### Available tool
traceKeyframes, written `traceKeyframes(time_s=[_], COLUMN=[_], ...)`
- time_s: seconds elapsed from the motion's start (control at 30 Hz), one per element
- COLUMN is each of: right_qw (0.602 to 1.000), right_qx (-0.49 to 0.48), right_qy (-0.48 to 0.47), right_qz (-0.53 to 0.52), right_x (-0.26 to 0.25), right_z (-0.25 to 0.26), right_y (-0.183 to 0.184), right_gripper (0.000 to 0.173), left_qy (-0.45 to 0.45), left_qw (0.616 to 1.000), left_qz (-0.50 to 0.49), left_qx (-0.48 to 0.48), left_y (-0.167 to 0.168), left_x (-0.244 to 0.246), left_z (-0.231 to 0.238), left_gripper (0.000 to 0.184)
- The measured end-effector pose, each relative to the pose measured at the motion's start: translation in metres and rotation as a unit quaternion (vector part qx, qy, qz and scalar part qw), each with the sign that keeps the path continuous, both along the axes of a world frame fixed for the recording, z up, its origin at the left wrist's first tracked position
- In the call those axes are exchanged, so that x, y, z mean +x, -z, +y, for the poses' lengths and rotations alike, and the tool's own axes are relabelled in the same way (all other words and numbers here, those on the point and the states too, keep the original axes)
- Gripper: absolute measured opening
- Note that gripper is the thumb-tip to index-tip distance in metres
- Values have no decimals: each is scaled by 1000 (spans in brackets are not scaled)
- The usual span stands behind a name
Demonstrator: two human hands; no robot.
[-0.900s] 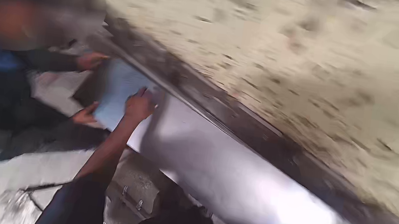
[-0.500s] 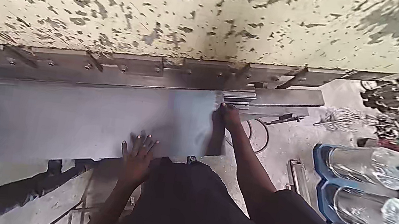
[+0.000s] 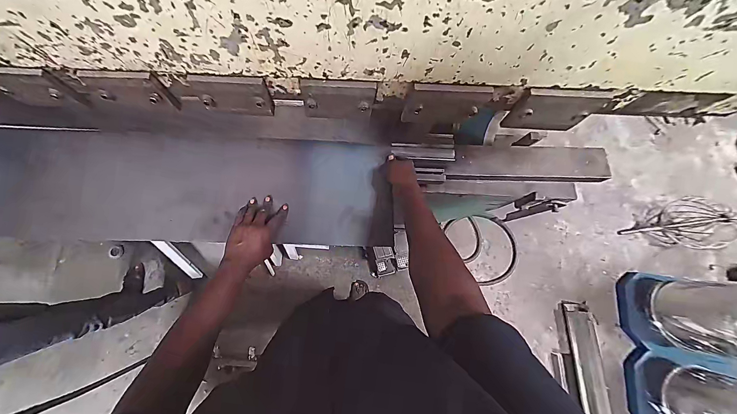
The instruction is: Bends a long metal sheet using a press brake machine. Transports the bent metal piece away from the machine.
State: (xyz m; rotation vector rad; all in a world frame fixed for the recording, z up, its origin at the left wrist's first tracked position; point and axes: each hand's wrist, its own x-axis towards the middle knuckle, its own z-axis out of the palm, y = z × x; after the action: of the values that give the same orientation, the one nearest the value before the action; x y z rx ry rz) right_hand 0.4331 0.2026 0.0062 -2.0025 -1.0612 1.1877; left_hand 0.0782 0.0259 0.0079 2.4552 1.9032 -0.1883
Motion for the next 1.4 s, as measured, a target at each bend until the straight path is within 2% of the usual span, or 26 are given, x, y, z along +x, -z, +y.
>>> traceKeyframes(time_s=[0.37, 0.53, 0.7, 0.8, 0.9, 1.13, 1.4], right_qw=[997, 998, 996, 999, 1000, 999, 998], right_qx=[-29, -20, 0, 6, 5, 35, 31], right_qy=[58, 51, 66, 49, 11, 25, 37], right_qz=[28, 25, 55, 24, -26, 4, 43], right_x=[-8, -9, -8, -9, -8, -5, -4], right_z=[6, 5, 4, 4, 3, 4, 4], right_y=[-2, -4, 4, 5, 1, -1, 1], right_gripper=[38, 37, 33, 34, 34, 40, 39], left_qy=[2, 7, 7, 10, 13, 0, -7], left_qw=[999, 1000, 999, 999, 1000, 999, 999], left_qz=[-26, -23, -10, -3, 1, 6, 5], left_qx=[-21, -16, -31, -31, -28, -43, -46], left_y=[-2, -3, -1, -1, -4, -13, -13], left_x=[-7, -9, -11, -11, -9, -5, -6], left_z=[10, 11, 13, 13, 14, 17, 17], left_gripper=[100, 92, 105, 108, 107, 100, 104])
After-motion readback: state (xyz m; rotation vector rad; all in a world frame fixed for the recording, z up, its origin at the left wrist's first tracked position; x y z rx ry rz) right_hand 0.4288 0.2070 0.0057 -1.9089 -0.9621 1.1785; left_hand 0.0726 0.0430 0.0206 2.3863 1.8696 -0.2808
